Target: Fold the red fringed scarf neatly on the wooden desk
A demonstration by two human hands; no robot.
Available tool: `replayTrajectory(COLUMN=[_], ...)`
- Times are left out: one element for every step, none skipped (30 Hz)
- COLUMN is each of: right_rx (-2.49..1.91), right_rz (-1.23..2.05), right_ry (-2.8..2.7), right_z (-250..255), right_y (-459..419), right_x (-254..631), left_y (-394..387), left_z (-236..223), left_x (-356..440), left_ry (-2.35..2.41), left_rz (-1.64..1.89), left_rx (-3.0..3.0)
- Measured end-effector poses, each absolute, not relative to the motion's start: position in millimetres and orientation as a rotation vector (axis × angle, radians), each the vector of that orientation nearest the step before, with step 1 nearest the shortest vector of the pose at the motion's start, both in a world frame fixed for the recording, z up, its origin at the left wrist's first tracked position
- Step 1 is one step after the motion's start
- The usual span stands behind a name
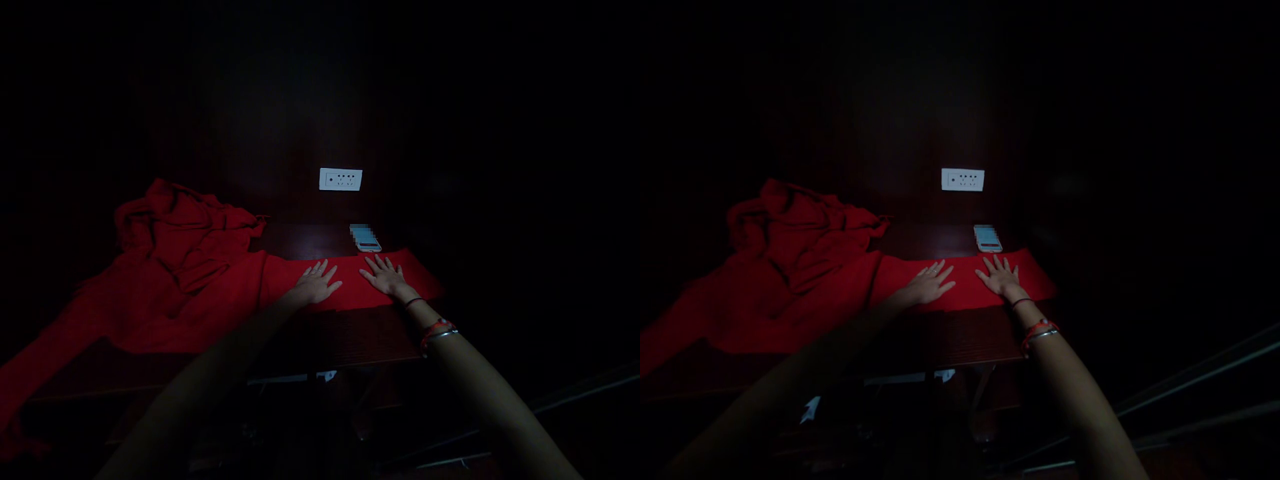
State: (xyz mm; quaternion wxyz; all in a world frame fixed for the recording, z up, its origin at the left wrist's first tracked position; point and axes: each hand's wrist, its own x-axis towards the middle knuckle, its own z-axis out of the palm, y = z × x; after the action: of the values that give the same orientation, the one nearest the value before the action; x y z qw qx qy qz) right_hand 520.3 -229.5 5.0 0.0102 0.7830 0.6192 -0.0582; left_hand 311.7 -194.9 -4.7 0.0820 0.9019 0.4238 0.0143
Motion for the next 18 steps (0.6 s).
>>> replayTrajectory(right_rx=[2.459,2.474,2.487,2.497,2.508,2.519,2.528,2.534,2.536,2.538,2.543,2.551,2.559,2.562,2.556,2.534,2.493,2.443], right_rz=[-0.175,-0.166,-0.157,-0.152,-0.149,-0.148,-0.149,-0.156,-0.165,-0.174,-0.177,-0.172,-0.154,-0.126,-0.094,-0.071,-0.068,-0.084], right_ry=[1.921,1.909,1.898,1.887,1.875,1.863,1.852,1.838,1.824,1.808,1.794,1.784,1.789,1.812,1.854,1.914,1.984,2.047], right_z=[4.8,4.3,3.6,2.9,2.4,2.3,2.6,3.4,4.6,6.1,7.8,9.5,11.0,12.1,12.6,12.7,12.2,11.3], right_y=[-229.1,-228.8,-228.5,-228.2,-227.7,-227.2,-226.7,-226.2,-226.0,-226.3,-227.2,-228.8,-231.4,-234.7,-238.7,-243.1,-247.7,-252.2], right_x=[520.7,521.0,521.3,521.7,522.4,523.6,525.3,527.4,529.8,531.9,533.4,533.6,532.3,529.1,524.3,518.2,511.6,505.4], left_y=[-196.0,-197.1,-198.1,-198.9,-199.4,-199.5,-199.4,-199.0,-198.6,-198.3,-198.4,-198.9,-200.2,-202.1,-204.5,-207.3,-210.2,-213.0], left_z=[-3.4,-2.0,-0.2,1.6,3.4,5.1,6.4,7.3,7.7,7.6,7.3,6.9,6.5,6.3,6.3,6.7,7.3,8.0], left_x=[308.2,305.0,302.2,299.9,298.2,297.0,296.2,295.8,295.6,295.5,295.4,295.1,294.9,294.5,294.3,294.2,294.3,294.7], left_ry=[1.279,1.292,1.304,1.317,1.33,1.343,1.353,1.361,1.364,1.366,1.365,1.364,1.363,1.354,1.323,1.266,1.194,1.124], left_rz=[0.022,0.0,-0.024,-0.051,-0.082,-0.109,-0.132,-0.146,-0.153,-0.154,-0.146,-0.131,-0.102,-0.05,0.022,0.092,0.132,0.128], left_rx=[2.687,2.676,2.662,2.646,2.628,2.611,2.594,2.58,2.572,2.571,2.579,2.591,2.613,2.65,2.703,2.757,2.796,2.81])
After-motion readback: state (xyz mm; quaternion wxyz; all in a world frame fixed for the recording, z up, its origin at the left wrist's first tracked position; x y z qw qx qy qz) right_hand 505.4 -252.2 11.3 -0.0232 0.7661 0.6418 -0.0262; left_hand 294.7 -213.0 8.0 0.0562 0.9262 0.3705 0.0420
